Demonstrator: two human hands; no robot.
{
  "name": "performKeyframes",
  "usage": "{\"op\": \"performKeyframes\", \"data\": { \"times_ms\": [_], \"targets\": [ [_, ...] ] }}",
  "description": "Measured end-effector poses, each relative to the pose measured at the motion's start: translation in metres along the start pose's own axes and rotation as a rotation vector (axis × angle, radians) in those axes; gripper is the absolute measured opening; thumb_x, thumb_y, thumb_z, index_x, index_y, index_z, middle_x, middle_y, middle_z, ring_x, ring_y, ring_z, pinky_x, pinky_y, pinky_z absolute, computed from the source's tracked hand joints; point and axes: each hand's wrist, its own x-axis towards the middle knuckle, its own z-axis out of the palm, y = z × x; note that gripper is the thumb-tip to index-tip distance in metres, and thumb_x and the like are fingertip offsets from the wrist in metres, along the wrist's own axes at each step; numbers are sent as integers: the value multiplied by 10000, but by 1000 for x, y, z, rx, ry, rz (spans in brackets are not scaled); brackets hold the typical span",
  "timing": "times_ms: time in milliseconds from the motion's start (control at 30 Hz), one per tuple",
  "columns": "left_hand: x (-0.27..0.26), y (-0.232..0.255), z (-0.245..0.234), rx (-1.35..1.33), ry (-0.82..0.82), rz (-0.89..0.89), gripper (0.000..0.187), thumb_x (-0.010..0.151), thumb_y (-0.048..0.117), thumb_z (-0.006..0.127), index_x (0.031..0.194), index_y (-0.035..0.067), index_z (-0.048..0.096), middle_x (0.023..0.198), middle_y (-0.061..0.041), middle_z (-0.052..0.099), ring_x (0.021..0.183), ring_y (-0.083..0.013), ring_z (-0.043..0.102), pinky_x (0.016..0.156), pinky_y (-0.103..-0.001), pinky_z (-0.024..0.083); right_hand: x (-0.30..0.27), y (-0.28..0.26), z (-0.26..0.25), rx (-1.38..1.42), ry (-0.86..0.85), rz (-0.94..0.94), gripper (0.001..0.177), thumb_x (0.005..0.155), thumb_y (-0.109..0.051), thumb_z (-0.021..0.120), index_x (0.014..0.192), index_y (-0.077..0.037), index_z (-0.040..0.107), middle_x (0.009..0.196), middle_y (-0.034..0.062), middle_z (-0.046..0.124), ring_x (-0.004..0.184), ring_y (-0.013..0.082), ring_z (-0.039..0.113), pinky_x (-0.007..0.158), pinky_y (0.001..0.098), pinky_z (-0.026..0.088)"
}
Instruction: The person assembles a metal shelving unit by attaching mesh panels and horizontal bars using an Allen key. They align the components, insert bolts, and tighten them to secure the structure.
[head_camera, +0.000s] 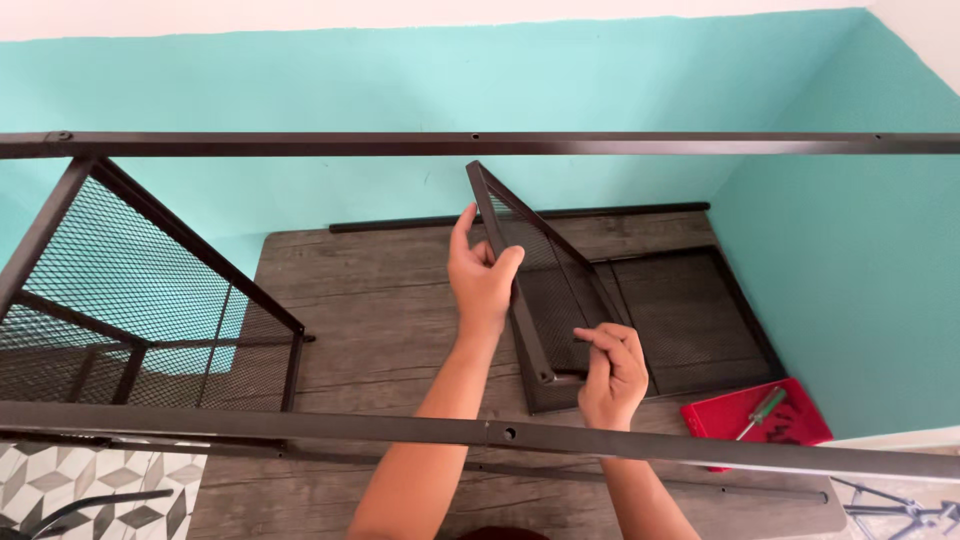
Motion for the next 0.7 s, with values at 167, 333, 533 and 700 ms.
{"op": "performKeyframes", "data": {
  "times_ms": [167,333,533,700],
  "targets": [
    [-6,13,18,-71,-3,-30,826,809,0,675,1563,18,337,735,9,659,591,-29,525,521,-223,399,1,7,-12,-52,-27,-203,292,733,-105,746,1014,-22,752,998,80,616,728,126,528,628,266,435],
    [6,29,20,74,-114,-9,800,841,50,704,1553,20,340,694,15,617,566,-31,509,499,-226,404,11,13,-12,-300,-34,-421,396,607,50,668,974,-49,781,976,77,636,708,158,634,567,312,508],
    [72,9,-6,38,-294,-178,602,989,356,527,1512,66,453,842,-60,655,662,-129,564,539,-291,447,37,10,-16,-433,98,-500,307,713,-39,927,855,-32,655,1028,87,640,749,213,623,619,329,511],
    [116,-19,-35,51,-240,-59,605,1082,535,326,1518,135,452,1368,9,579,1187,-166,569,948,-360,444,31,-31,-14,-347,8,-570,288,668,-15,891,859,-9,675,986,88,648,634,170,573,535,294,461]
  ]
}}
